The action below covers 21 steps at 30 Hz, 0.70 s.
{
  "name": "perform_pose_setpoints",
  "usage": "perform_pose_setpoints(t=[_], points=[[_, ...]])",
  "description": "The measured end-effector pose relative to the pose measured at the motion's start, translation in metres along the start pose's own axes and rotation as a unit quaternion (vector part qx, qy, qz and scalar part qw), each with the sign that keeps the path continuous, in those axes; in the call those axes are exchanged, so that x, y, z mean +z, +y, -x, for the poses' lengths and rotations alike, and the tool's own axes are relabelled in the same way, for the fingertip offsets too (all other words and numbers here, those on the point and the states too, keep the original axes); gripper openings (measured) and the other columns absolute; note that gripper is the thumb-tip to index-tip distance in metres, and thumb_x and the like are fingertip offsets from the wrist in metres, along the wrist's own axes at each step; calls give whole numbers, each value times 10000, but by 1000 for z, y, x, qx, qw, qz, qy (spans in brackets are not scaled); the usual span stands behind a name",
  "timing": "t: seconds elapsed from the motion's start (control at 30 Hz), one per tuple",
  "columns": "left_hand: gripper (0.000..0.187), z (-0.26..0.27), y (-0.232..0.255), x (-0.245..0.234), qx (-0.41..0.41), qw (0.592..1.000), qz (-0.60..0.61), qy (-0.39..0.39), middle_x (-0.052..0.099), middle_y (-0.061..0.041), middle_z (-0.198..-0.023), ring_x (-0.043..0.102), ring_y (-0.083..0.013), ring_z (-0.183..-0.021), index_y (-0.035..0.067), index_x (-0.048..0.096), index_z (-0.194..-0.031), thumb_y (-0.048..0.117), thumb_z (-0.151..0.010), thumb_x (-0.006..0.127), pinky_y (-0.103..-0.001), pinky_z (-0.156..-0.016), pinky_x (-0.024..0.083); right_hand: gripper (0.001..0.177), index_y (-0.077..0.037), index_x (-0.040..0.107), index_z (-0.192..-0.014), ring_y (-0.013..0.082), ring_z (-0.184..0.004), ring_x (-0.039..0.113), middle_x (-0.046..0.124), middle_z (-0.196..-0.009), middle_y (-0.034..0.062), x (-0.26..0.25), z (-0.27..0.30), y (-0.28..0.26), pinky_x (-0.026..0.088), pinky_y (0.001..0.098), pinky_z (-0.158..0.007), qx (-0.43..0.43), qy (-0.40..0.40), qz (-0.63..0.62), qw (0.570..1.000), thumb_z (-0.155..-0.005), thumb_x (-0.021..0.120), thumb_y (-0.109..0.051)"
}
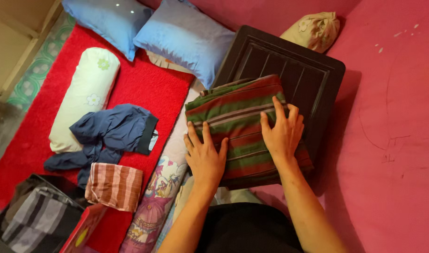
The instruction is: The person folds several clothes and places them into a black storage bin, then slides the bin into a drawer of a brown dresser.
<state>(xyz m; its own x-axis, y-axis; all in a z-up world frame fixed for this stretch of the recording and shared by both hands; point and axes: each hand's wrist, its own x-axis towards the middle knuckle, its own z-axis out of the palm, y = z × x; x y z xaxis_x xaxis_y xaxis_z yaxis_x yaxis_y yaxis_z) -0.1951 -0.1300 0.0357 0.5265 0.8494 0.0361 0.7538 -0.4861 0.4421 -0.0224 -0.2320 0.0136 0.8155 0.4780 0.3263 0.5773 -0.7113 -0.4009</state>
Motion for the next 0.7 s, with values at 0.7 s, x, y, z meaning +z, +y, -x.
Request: perform_pose_setpoints(t=[0.7], points=[[846,115,-175,30,-250,937,245,16,338,-284,-1470,438,-476,-1335,207,357,-1512,371,-813,806,-623,-1029,384,438,-90,627,-1288,399,-1002,674,678,-1107,169,-67,86,-168,538,453,-830,-335,-149,-173,914,-898,765,-235]])
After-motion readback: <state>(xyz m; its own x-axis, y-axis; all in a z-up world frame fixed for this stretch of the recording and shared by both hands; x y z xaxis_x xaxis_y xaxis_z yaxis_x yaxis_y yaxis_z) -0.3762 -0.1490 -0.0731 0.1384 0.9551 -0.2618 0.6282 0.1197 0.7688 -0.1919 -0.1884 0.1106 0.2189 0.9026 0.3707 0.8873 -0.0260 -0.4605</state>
